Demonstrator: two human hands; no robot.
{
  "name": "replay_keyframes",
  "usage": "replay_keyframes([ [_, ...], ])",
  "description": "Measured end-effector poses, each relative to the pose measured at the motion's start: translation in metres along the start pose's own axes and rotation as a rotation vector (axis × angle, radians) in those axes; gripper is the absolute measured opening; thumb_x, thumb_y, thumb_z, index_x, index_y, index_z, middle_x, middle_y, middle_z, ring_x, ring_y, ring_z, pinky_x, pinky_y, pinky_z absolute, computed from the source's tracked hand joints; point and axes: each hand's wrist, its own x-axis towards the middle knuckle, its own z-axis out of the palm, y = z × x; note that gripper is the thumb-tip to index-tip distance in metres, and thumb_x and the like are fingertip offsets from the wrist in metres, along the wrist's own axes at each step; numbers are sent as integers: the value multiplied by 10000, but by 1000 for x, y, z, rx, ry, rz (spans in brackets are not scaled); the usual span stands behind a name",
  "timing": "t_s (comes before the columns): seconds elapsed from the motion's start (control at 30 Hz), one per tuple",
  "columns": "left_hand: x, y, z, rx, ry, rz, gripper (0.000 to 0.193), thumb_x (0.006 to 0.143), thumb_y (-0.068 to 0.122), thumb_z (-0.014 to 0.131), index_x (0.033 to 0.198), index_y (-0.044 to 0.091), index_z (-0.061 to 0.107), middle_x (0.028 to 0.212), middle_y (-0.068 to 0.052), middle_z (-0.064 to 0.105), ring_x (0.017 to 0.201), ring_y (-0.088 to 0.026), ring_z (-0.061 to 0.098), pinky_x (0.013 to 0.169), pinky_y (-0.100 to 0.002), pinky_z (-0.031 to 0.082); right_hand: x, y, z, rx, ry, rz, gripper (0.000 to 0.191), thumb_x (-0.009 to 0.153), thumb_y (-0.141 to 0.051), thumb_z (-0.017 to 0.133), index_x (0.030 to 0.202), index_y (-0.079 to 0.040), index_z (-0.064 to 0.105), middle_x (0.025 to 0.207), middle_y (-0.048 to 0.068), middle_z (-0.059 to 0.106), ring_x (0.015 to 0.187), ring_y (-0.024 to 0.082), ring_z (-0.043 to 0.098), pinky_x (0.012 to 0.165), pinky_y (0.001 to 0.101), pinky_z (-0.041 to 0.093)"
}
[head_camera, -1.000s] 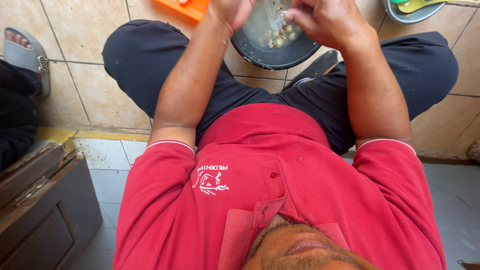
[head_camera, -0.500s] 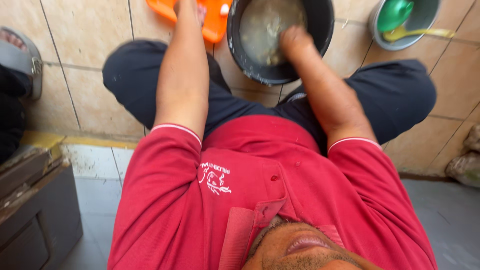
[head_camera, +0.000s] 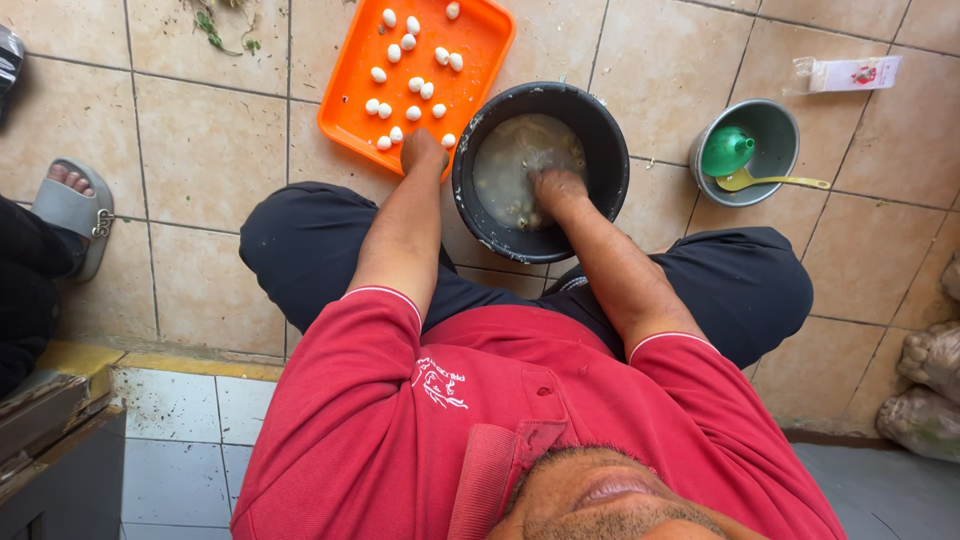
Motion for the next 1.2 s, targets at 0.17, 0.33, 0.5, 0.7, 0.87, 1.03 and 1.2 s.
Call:
replay_keyframes([
  [0.17, -1, 8, -6, -111, 6, -27, 353, 876, 223, 739, 1168, 27, 701, 1251, -200, 679, 1168, -346, 665, 982, -421, 548, -4, 3, 9, 10, -84, 25, 356, 885, -183, 657, 1234, -113, 683, 1207, 167, 722, 1111, 337, 710, 904, 461, 582],
  [0.33, -6, 22, -22, -394, 349, 178, 277, 878, 274, 696, 1022, 39, 726, 1115, -187, 736, 1075, -372, 687, 940, -463, 543, -12, 7, -8, 53, -91, -9, 385, 892, -164, 649, 1267, -77, 659, 1171, 215, 729, 1086, 379, 710, 924, 470, 565],
  [0.5, -58, 43, -31, -567, 467, 792, 256, 933, 216, 688, 1097, 20, 702, 1075, -197, 738, 968, -327, 729, 869, -412, 574, -47, 2, -31, 465, 139, -101, 330, 811, -158, 706, 1131, -77, 696, 1094, 218, 722, 1069, 392, 686, 943, 443, 534],
  [0.7, -180, -16, -31, -636, -212, 1223, 270, 943, 181, 711, 1146, 3, 701, 1078, -139, 711, 985, -212, 726, 871, -342, 578, -81, -25, -38, 679, 448, -50, 240, 902, -184, 692, 1099, -48, 698, 1058, 219, 727, 1048, 412, 685, 912, 466, 532],
  [0.87, -212, -31, -17, -392, -5, 1068, 255, 925, 224, 713, 1107, 46, 733, 1087, -161, 718, 958, -281, 732, 875, -386, 573, -77, -68, 1, 712, 686, -170, 354, 869, -131, 671, 1201, -13, 641, 1143, 276, 690, 1091, 461, 647, 934, 504, 501],
  [1.03, -179, -2, 25, -387, 254, 1162, 310, 897, 227, 738, 1145, 43, 704, 1152, -206, 691, 1086, -386, 668, 953, -454, 538, -66, -85, 1, 650, 737, -233, 375, 884, -146, 682, 1229, -17, 612, 1215, 284, 677, 1159, 476, 628, 990, 521, 480],
  [1.2, -126, -9, 40, -175, 126, 805, 414, 882, 191, 716, 1266, 57, 637, 1218, -261, 632, 1162, -432, 608, 997, -493, 496, -91, -50, -41, 620, 344, 268, 360, 833, -170, 683, 1183, -101, 632, 1135, 234, 701, 1126, 442, 631, 952, 500, 497],
])
